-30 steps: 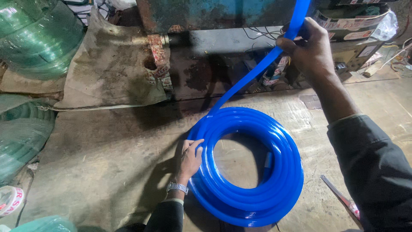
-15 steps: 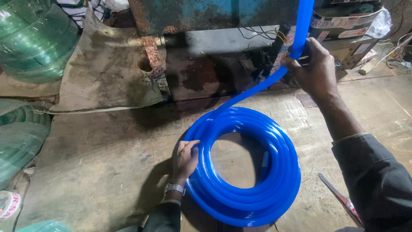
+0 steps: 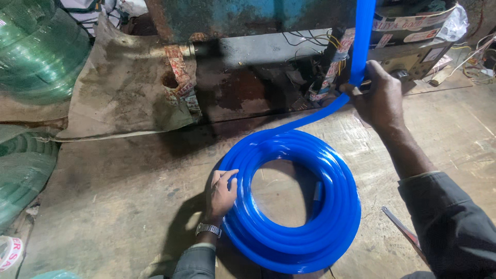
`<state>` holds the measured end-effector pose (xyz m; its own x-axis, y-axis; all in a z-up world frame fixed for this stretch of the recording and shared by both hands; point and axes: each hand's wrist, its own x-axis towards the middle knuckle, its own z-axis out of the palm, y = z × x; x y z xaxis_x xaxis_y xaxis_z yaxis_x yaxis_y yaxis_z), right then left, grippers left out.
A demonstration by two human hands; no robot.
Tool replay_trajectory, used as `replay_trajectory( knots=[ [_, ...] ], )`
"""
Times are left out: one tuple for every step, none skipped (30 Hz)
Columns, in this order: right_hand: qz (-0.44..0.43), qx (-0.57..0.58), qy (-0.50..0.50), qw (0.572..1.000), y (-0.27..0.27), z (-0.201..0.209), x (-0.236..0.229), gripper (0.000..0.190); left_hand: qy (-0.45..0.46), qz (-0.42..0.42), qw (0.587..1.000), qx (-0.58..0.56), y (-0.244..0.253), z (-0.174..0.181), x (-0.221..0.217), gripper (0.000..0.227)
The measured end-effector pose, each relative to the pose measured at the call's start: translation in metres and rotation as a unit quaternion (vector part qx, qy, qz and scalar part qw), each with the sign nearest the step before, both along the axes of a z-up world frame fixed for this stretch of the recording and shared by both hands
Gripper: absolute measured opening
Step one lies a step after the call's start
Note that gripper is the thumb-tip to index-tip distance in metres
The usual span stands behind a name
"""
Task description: The person coils a long, flexible blue pipe into a circular shape on the floor. They use both hands to guide the pipe as it is fed from a machine, creating a neat, stacked coil.
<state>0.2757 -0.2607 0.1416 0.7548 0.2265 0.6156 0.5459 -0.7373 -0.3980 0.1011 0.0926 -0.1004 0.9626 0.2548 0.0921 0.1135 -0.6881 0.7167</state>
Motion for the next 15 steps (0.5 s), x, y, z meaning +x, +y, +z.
replay_trajectory(
  knots=[
    [-0.001, 0.000, 0.000, 1.000, 0.005, -0.004, 0.000, 0.030, 0.000, -0.001, 1.000, 0.000, 0.001, 0.004, -0.001, 0.037],
    [-0.011, 0.035, 0.020, 0.999, 0.010, -0.007, -0.001, 0.032, 0.023, -0.015, 1.000, -0.013, 0.003, 0.009, -0.001, 0.036],
    [-0.022, 0.070, 0.039, 0.997, 0.015, -0.011, -0.001, 0.034, 0.046, -0.029, 0.998, -0.026, 0.004, 0.013, -0.002, 0.035],
    [-0.022, 0.070, 0.039, 0.997, 0.015, -0.015, 0.000, 0.034, 0.046, -0.029, 0.998, -0.025, 0.005, 0.007, -0.001, 0.035],
    [-0.036, 0.057, 0.038, 0.997, 0.016, -0.020, 0.002, 0.036, 0.035, -0.033, 0.999, -0.014, 0.006, 0.002, 0.001, 0.036],
    [-0.049, 0.045, 0.037, 0.997, 0.017, -0.024, 0.004, 0.037, 0.025, -0.037, 0.999, -0.003, 0.009, -0.003, 0.003, 0.036],
    [-0.048, 0.046, 0.037, 0.997, 0.019, -0.023, 0.002, 0.037, 0.025, -0.037, 0.999, -0.002, 0.008, 0.001, 0.002, 0.036],
    [-0.059, 0.038, 0.040, 0.997, 0.020, -0.023, 0.000, 0.037, 0.036, -0.031, 0.999, -0.019, 0.007, 0.005, 0.000, 0.036],
    [-0.069, 0.030, 0.042, 0.996, 0.020, -0.023, -0.002, 0.037, 0.047, -0.025, 0.998, -0.035, 0.005, 0.009, -0.001, 0.036],
    [-0.069, 0.030, 0.042, 0.996, 0.018, -0.024, -0.003, 0.037, 0.048, -0.026, 0.998, -0.035, 0.006, 0.004, 0.000, 0.036],
    [-0.067, 0.041, 0.039, 0.996, 0.016, -0.024, -0.004, 0.037, 0.024, -0.025, 0.999, -0.020, 0.007, -0.001, 0.001, 0.036],
    [-0.065, 0.052, 0.037, 0.996, 0.014, -0.024, -0.005, 0.038, 0.000, -0.025, 1.000, -0.005, 0.007, -0.006, 0.002, 0.036],
    [-0.065, 0.052, 0.037, 0.996, 0.006, -0.031, 0.000, 0.038, 0.000, -0.025, 1.000, -0.004, 0.007, -0.008, 0.002, 0.036],
    [-0.062, 0.062, 0.043, 0.995, -0.001, -0.037, 0.006, 0.036, 0.000, -0.023, 1.000, -0.001, 0.007, -0.009, 0.003, 0.036],
    [-0.060, 0.073, 0.049, 0.994, -0.009, -0.043, 0.011, 0.034, -0.001, -0.021, 1.000, 0.002, 0.006, -0.011, 0.003, 0.036]
  ],
)
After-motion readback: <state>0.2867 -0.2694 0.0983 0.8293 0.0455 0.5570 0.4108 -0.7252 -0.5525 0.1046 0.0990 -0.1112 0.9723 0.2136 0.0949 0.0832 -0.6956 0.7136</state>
